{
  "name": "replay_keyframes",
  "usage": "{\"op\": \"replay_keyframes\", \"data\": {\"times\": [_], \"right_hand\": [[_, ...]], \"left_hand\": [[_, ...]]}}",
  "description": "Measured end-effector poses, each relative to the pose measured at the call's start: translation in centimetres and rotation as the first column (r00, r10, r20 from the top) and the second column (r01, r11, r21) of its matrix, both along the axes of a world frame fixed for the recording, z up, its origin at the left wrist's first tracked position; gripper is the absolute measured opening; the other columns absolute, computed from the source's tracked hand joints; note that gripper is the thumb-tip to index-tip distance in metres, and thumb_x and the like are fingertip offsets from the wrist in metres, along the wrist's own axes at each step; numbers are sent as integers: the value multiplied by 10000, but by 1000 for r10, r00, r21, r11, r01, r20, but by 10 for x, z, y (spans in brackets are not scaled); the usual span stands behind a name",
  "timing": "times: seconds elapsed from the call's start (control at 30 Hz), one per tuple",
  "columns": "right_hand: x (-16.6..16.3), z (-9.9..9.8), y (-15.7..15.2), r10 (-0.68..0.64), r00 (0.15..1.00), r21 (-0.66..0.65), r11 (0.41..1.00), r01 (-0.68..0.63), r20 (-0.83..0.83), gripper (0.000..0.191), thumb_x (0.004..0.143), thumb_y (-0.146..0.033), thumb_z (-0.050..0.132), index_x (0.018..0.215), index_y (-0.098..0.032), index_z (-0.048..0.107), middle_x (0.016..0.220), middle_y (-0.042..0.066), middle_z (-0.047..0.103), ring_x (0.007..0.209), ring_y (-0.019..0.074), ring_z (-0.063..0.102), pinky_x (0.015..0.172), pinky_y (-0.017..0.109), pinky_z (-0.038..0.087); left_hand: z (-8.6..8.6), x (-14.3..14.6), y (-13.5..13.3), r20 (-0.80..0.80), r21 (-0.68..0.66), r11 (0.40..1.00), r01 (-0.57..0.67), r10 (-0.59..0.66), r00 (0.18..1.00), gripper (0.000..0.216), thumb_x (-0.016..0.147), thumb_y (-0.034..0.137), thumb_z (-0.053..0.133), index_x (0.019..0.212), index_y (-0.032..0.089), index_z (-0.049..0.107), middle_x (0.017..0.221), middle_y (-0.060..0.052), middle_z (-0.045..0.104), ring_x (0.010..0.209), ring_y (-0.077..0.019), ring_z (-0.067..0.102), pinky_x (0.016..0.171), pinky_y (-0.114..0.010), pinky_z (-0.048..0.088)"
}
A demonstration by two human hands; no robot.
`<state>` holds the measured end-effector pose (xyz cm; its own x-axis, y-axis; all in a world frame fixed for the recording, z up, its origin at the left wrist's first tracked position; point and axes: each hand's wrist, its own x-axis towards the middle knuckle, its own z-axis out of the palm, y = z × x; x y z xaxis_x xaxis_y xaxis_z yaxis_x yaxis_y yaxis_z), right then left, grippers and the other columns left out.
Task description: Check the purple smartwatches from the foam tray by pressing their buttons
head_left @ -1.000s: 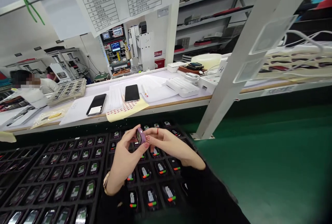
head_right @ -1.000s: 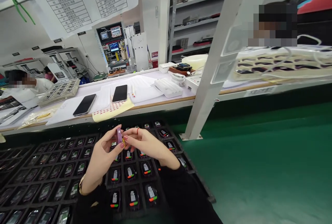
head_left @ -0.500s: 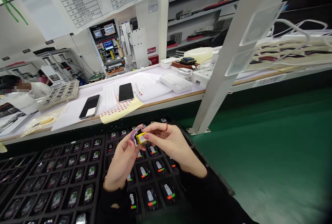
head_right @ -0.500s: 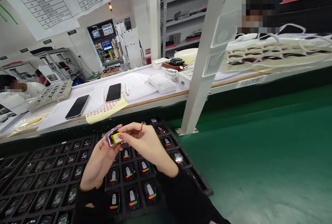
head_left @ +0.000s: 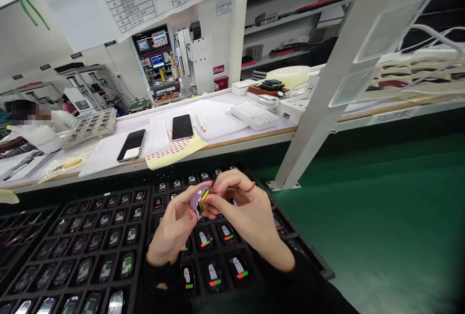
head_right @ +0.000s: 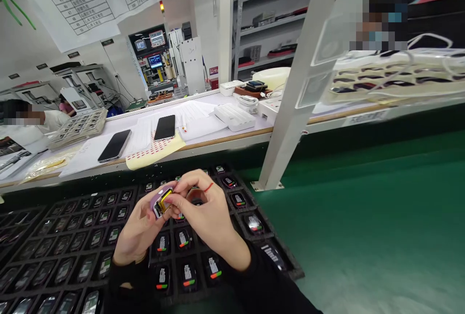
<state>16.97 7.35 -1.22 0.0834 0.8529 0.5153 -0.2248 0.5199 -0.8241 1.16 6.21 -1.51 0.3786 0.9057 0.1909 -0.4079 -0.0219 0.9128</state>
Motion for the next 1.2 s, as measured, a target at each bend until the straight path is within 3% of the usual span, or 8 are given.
{"op": "replay_keyframes", "data": {"times": [0.2,0.33,0.43,0.57,0.67,0.87,1.0,1.2], "right_hand": [[18,3,7,12,982,0,1000,-12,188,340,697,-326,899,929,-239,666,946,38,597,793,180,592,507,228,474],[32,0,15,-91,951,32,996,85,295,200,890,-408,720,954,-221,691,975,61,665,864,197,631,665,276,513],[39,-9,35,-180,910,-33,978,207,374,354,1012,-509,525,1031,-187,671,947,88,707,861,214,676,695,292,518],[33,-33,81,22,562,-111,986,125,827,314,1084,-335,402,1168,-179,661,1062,89,730,988,219,692,856,296,528],[19,-60,112,171,366,-204,978,52,915,160,1013,-276,615,956,-172,723,948,88,731,927,229,700,866,305,538],[-1,-113,143,247,96,-258,957,132,964,281,1023,-353,642,1212,-145,639,1219,104,629,1058,233,644,923,427,569],[-1,-123,154,317,84,-325,939,109,945,308,1018,-351,649,1243,-141,627,1257,116,612,1091,247,632,938,439,563],[10,-122,159,502,225,-526,849,60,835,288,1027,-367,633,1205,-140,635,1171,83,641,1001,226,657,868,405,588]], "left_hand": [[0,5,-3,-44,-31,999,9,-10,999,692,610,515,929,1206,215,745,1135,-128,686,837,-192,638,802,-300,565],[-2,7,-1,-32,-68,994,-84,82,996,722,540,424,986,1193,244,736,1155,-92,680,862,-154,631,794,-244,546],[-2,4,1,-16,-63,977,-204,203,979,715,577,368,981,1224,260,695,1170,-73,685,945,-150,643,842,-225,532],[1,-3,1,-15,-27,970,-240,240,971,729,622,345,961,1278,257,655,1016,-42,721,902,-130,661,787,-187,527],[2,-7,-1,-32,28,954,-300,301,953,658,665,308,937,1265,247,674,1044,-43,733,959,-137,678,850,-197,541],[4,-14,-9,-72,102,937,-335,343,937,663,684,302,919,1294,221,671,1089,-70,743,990,-197,705,921,-290,574],[8,-18,-12,-96,94,932,-349,358,929,701,697,330,910,1332,209,640,1067,-73,740,951,-196,710,865,-290,600],[7,-27,-8,-107,134,889,-438,452,885,808,733,421,873,1432,203,532,1147,-96,707,887,-174,681,690,-240,608]]}}
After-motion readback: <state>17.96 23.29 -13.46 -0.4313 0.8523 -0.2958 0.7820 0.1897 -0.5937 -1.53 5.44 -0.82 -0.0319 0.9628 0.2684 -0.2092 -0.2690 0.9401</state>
